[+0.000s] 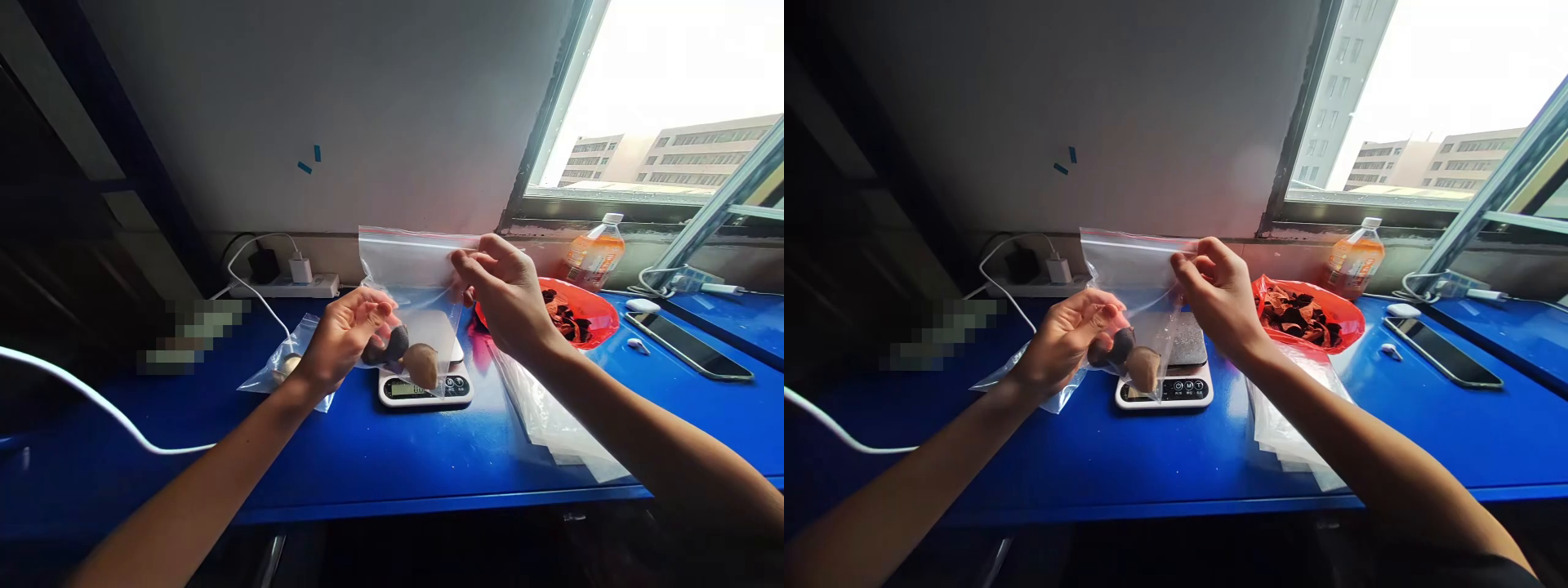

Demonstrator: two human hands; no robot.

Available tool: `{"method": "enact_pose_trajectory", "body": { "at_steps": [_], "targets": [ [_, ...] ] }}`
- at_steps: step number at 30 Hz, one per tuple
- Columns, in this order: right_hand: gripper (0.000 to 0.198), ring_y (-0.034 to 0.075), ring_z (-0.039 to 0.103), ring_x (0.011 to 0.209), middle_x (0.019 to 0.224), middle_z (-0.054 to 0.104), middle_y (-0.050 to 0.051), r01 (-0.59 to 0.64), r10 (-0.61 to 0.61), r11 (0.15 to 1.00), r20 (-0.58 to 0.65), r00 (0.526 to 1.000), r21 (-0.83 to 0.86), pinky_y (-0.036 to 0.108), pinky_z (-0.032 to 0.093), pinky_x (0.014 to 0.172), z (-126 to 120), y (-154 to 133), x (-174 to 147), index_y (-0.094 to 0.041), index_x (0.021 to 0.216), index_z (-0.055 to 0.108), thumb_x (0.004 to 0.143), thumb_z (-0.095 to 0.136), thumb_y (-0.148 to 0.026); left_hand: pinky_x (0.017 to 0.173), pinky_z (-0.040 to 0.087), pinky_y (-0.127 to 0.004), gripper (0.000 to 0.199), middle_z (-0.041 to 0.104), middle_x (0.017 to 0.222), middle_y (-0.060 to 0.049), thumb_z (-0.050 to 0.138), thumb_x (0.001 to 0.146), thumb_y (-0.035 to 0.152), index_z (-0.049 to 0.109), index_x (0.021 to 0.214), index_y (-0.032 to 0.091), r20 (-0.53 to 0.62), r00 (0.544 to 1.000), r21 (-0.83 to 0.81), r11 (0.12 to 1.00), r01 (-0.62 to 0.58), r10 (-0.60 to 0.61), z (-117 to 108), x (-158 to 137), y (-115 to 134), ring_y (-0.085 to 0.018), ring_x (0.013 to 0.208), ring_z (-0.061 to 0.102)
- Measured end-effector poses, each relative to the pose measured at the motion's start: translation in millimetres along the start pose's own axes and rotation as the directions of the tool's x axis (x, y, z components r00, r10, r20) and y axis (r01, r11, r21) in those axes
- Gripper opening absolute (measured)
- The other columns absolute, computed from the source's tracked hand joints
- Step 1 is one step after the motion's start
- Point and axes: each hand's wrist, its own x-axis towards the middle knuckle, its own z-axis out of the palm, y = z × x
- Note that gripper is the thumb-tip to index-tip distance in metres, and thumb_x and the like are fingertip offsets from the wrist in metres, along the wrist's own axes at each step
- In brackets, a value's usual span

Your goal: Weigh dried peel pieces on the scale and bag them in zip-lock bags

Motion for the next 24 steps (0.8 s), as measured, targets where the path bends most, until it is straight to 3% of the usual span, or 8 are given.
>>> {"method": "enact_pose_trajectory", "body": {
  "at_steps": [5,10,14,17,19,20,22,24],
  "targets": [
    [0.026,0.011,0.048,0.048,0.058,0.054,-0.003,-0.053,0.053,0.998,-0.012,0.999,-0.035,0.028,0.038,0.048,-4.5,12.6,5.8,-0.024,0.079,0.057,0.081,0.068,-0.047,0.054,0.048,-0.027,0.032,0.064,0.066,0.001,0.083,0.07,0.05,0.068,0.08,0.023,-0.004,0.999,0.0,0.999,0.037,-0.037,-5.3,4.9,1.5,-0.013,0.057,0.06],
    [0.024,0.009,0.042,0.04,0.048,0.047,-0.004,-0.05,0.047,0.991,-0.03,0.998,-0.121,0.026,0.031,0.041,-11.7,15.3,10.2,-0.021,0.077,0.063,0.082,0.068,-0.044,0.047,0.042,-0.025,0.03,0.065,0.068,-0.002,0.084,0.068,0.047,0.068,0.076,0.022,0.024,0.997,0.096,0.993,0.07,-0.073,-30.2,13.1,10.0,-0.013,0.055,0.056],
    [0.027,0.009,0.045,0.043,0.052,0.05,-0.004,-0.045,0.036,0.982,-0.048,0.998,-0.182,0.026,0.033,0.043,-35.0,12.0,16.7,-0.02,0.078,0.065,0.082,0.072,-0.046,0.046,0.043,-0.025,0.032,0.067,0.068,-0.002,0.083,0.063,0.037,0.066,0.085,0.023,0.091,0.956,0.31,0.92,0.239,-0.278,-68.1,20.8,9.3,-0.015,0.052,0.057],
    [0.027,0.01,0.052,0.05,0.058,0.057,0.0,-0.036,0.025,0.959,-0.044,0.999,-0.28,0.027,0.037,0.049,-68.2,11.8,20.2,-0.017,0.082,0.067,0.081,0.074,-0.043,0.054,0.051,-0.03,0.059,0.071,0.079,-0.003,0.073,0.071,0.039,0.057,0.126,0.023,-0.064,0.953,0.611,0.743,0.273,-0.297,-99.4,25.3,3.6,-0.021,0.061,0.066],
    [0.026,0.01,0.054,0.052,0.06,0.059,0.002,-0.025,-0.002,0.928,-0.073,0.997,-0.373,0.028,0.038,0.053,-95.3,15.4,20.8,-0.016,0.085,0.068,0.084,0.072,-0.041,0.075,0.056,-0.039,0.081,0.073,0.101,-0.011,0.073,0.072,0.038,0.042,0.145,0.019,-0.208,0.954,0.82,0.494,0.29,-0.215,-112.2,26.5,0.6,-0.03,0.086,0.072],
    [0.024,0.011,0.055,0.053,0.06,0.06,0.003,-0.04,0.003,0.909,-0.09,0.996,-0.415,0.029,0.039,0.055,-109.3,18.9,20.9,-0.015,0.087,0.068,0.085,0.07,-0.04,0.088,0.054,-0.046,0.089,0.068,0.119,-0.018,0.073,0.072,0.038,0.036,0.15,0.016,-0.251,0.953,0.855,0.423,0.3,-0.17,-114.3,26.8,-0.5,-0.037,0.103,0.069],
    [0.019,0.011,0.056,0.055,0.062,0.063,0.005,-0.125,0.067,0.866,-0.134,0.989,-0.484,0.031,0.041,0.06,-136.6,30.4,20.7,-0.016,0.087,0.068,0.086,0.069,-0.034,0.107,0.042,-0.052,0.086,0.05,0.145,-0.023,0.066,0.081,0.042,0.031,0.154,0.014,-0.266,0.964,0.923,0.282,0.262,-0.028,-109.5,27.6,-3.7,-0.043,0.131,0.052],
    [0.013,0.012,0.056,0.057,0.063,0.064,0.006,-0.232,0.163,0.822,-0.176,0.971,-0.521,0.032,0.042,0.062,-160.9,47.6,20.3,-0.017,0.085,0.068,0.086,0.066,-0.03,0.116,0.034,-0.047,0.07,0.041,0.156,-0.018,0.046,0.093,0.045,0.031,0.155,0.017,-0.18,0.983,0.965,0.196,0.173,0.02,-96.4,29.8,-10.3,-0.038,0.142,0.042]
  ]
}}
